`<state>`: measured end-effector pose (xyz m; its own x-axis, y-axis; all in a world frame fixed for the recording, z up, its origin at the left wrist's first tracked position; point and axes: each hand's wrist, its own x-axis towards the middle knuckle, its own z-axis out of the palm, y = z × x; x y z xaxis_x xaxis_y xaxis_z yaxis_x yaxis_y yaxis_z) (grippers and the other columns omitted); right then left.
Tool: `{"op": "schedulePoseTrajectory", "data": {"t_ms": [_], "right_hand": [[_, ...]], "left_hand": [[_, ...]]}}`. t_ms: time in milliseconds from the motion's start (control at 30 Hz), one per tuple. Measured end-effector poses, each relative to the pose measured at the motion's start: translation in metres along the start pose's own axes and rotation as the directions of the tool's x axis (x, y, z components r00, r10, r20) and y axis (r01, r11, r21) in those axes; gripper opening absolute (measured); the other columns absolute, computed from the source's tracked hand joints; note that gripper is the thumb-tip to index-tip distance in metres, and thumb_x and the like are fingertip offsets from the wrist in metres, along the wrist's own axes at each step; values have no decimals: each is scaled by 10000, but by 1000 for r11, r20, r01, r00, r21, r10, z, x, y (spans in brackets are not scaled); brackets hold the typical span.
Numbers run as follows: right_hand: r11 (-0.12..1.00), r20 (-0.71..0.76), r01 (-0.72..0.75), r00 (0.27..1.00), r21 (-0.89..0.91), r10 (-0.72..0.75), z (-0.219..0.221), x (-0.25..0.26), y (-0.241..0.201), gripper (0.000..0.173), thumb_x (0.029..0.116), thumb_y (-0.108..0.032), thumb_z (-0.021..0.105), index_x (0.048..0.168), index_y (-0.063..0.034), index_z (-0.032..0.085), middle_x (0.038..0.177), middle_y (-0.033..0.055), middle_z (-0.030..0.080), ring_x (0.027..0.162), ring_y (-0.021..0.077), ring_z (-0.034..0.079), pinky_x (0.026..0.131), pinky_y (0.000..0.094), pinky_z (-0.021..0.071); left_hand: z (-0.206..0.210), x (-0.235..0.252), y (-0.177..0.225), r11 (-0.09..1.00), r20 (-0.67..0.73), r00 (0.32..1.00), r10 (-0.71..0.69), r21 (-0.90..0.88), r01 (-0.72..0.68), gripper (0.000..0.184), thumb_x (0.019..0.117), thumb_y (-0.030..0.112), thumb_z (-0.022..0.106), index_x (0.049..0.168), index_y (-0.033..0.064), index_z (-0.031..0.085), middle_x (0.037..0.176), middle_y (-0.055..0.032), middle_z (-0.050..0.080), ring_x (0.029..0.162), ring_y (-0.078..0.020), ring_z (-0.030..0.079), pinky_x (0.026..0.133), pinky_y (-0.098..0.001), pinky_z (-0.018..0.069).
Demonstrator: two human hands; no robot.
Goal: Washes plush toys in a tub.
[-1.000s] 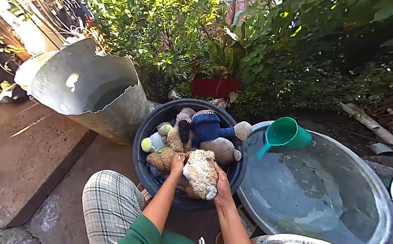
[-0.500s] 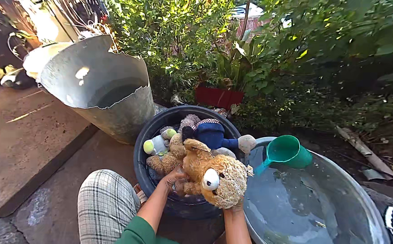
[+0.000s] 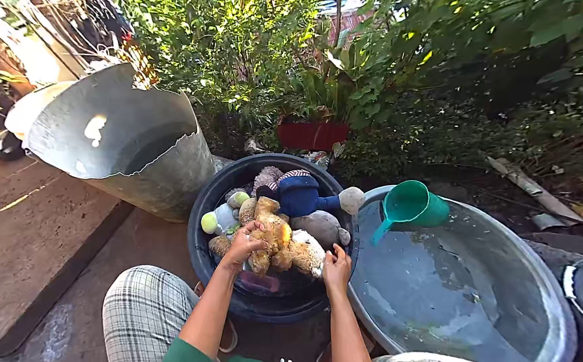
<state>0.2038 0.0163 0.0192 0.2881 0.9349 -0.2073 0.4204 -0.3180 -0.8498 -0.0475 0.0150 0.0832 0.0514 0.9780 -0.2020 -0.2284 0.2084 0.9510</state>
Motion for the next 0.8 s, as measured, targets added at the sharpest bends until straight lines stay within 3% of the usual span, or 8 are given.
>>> {"op": "schedulePoseTrajectory", "data": {"t_ms": [133,233,300,400,467,533,633,800], "right_hand": [[959,197,284,939,11,-281,4,13,-40,448,1044,-263,540,1350,57,611,1379,256,605,1349,397,523,1162,528,369],[968,344,-17,936,251,-73,29,23,-46,625,1039,-311,587,1489,89,419,1417,255,570,1332,305,552,1142,438,414],[821,275,-284,948,494,162,44,28,-29,627,1013,-340,637,1464,47,437,1334,239,602,1202,281,612,1026,438,503],[430,277,-413,897,803,344,45,33,-2,484,1063,-325,532,1460,-74,416,1271,158,613,1095,233,638,906,432,556],[330,298,-407,894,852,334,41,26,1,439,1091,-355,451,1447,-98,437,1257,136,615,1094,225,635,908,435,553],[332,326,-414,900,848,289,36,17,-4,494,1105,-462,328,1425,-113,470,1225,109,640,1080,197,649,903,414,565],[390,344,-423,903,818,258,42,7,-15,560,1100,-518,250,1393,-106,493,1145,96,660,1006,169,667,849,373,583],[474,365,-333,931,815,27,45,-10,-27,514,1131,-363,209,1436,-31,455,1247,94,627,1100,111,612,948,304,517]], "left_hand": [[16,1,5,883,219,965,143,413,-224,308,745,-24,730,1046,-54,675,1118,-139,689,1049,-169,657,954,-380,547],[47,-6,5,592,375,920,-117,770,-239,340,809,33,727,1149,50,725,1206,-164,708,1167,-345,655,983,-631,504],[64,-15,-3,403,442,857,-265,858,-319,341,843,58,711,1180,108,722,1219,-190,681,1142,-419,645,901,-688,499],[73,-26,-21,305,541,746,-389,839,-450,297,871,99,722,1167,113,719,1141,-217,680,1075,-429,659,851,-665,516],[69,-23,-22,327,534,680,-502,845,-423,328,915,179,730,1235,117,697,1175,-207,687,1124,-419,651,913,-676,497],[58,-15,-14,472,513,731,-450,831,-293,365,957,221,714,1279,53,675,1120,-207,715,1091,-387,678,968,-653,501],[64,-7,-9,746,245,969,-27,650,-143,301,989,186,609,1194,-27,665,988,-152,692,919,-235,663,885,-427,543],[121,20,-36,473,40,979,201,871,-133,366,1034,325,564,1153,13,714,1179,-223,672,1077,-374,687,874,-535,575]]}}
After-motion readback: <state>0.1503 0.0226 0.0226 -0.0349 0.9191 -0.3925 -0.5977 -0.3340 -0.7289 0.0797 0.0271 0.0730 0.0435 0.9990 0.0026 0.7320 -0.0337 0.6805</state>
